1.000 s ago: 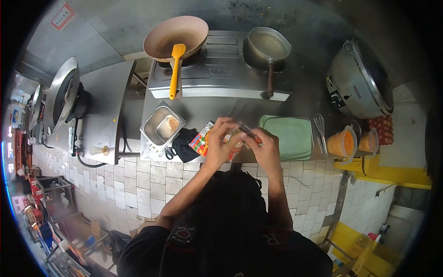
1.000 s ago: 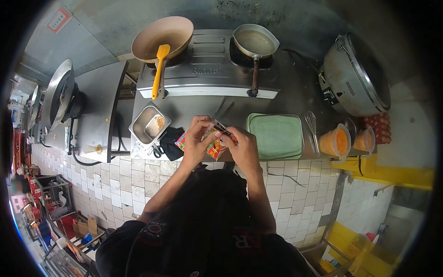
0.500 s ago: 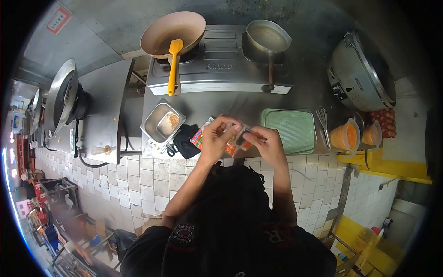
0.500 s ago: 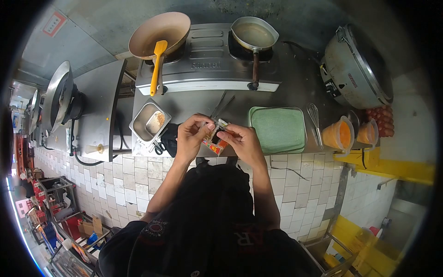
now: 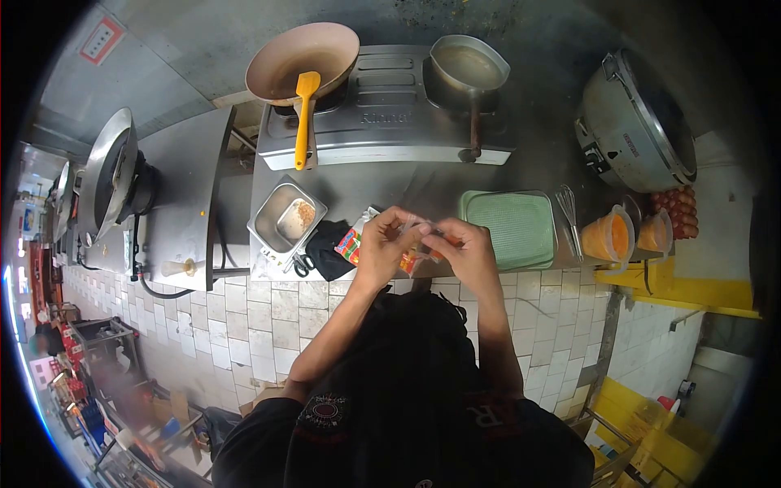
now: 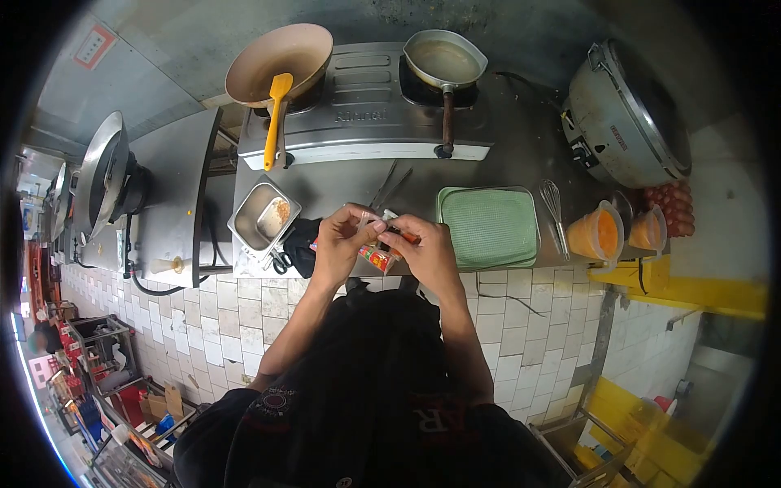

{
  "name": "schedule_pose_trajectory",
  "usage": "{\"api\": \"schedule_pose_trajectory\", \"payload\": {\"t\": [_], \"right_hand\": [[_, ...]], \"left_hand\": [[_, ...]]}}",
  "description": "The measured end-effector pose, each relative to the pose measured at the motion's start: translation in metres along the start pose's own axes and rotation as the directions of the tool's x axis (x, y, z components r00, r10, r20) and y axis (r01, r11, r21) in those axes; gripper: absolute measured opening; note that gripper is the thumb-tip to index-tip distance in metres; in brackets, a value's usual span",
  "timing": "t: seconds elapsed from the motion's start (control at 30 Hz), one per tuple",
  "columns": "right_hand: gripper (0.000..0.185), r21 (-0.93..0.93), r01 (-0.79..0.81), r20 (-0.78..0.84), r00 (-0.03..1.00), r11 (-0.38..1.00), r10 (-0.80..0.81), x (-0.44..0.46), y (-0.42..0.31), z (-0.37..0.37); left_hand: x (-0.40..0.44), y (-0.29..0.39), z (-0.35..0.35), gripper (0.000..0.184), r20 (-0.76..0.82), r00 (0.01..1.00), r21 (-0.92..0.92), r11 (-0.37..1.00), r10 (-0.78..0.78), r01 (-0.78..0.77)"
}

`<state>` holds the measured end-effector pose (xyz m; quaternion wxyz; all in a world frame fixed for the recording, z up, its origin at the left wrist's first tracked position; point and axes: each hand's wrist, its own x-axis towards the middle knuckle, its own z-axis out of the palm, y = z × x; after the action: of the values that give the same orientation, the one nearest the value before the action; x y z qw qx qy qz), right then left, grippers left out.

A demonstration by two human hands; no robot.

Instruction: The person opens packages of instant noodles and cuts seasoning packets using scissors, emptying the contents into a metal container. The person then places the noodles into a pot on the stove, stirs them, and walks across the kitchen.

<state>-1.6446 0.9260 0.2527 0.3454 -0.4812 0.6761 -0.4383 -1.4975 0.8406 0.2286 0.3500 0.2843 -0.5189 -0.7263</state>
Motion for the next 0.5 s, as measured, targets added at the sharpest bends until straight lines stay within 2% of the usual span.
{"api": "schedule_pose_trajectory", "payload": {"t": [0.07, 0.13, 0.23, 0.37, 0.43, 0.47, 0.5], "right_hand": [[0.024, 0.011, 0.038, -0.041, 0.998, 0.999, -0.037, 0.000, -0.001, 0.005], [0.023, 0.202, 0.027, -0.146, 0.989, 0.979, 0.003, 0.002, 0.001, 0.014], [0.024, 0.265, 0.007, -0.129, 0.991, 0.964, 0.028, 0.004, 0.009, 0.015], [0.026, 0.254, -0.018, -0.106, 0.993, 0.967, 0.046, 0.010, 0.013, 0.009], [0.028, 0.307, 0.016, -0.126, 0.992, 0.951, 0.023, 0.012, 0.021, 0.008], [0.028, 0.307, 0.018, -0.124, 0.992, 0.952, 0.021, 0.012, 0.019, 0.006], [0.028, 0.321, 0.000, -0.057, 0.998, 0.947, 0.020, 0.012, 0.017, 0.005]], "left_hand": [[0.000, -0.002, 0.002, 0.008, 0.008, 1.000, -0.023, 0.999, 0.023, -0.023], [0.000, -0.003, 0.004, 0.006, -0.037, 0.999, -0.103, 0.995, 0.004, -0.008], [-0.004, -0.007, 0.005, 0.008, -0.108, 0.994, -0.091, 0.996, -0.019, 0.009], [-0.008, -0.014, 0.010, 0.011, -0.152, 0.987, -0.103, 0.994, -0.047, 0.032], [-0.006, -0.030, 0.010, 0.016, -0.178, 0.956, 0.165, 0.965, 0.233, -0.204], [-0.007, -0.028, 0.010, 0.016, -0.180, 0.955, 0.166, 0.964, 0.235, -0.206], [-0.009, -0.024, 0.010, 0.016, -0.166, 0.960, 0.234, 0.955, 0.224, -0.182]]}}
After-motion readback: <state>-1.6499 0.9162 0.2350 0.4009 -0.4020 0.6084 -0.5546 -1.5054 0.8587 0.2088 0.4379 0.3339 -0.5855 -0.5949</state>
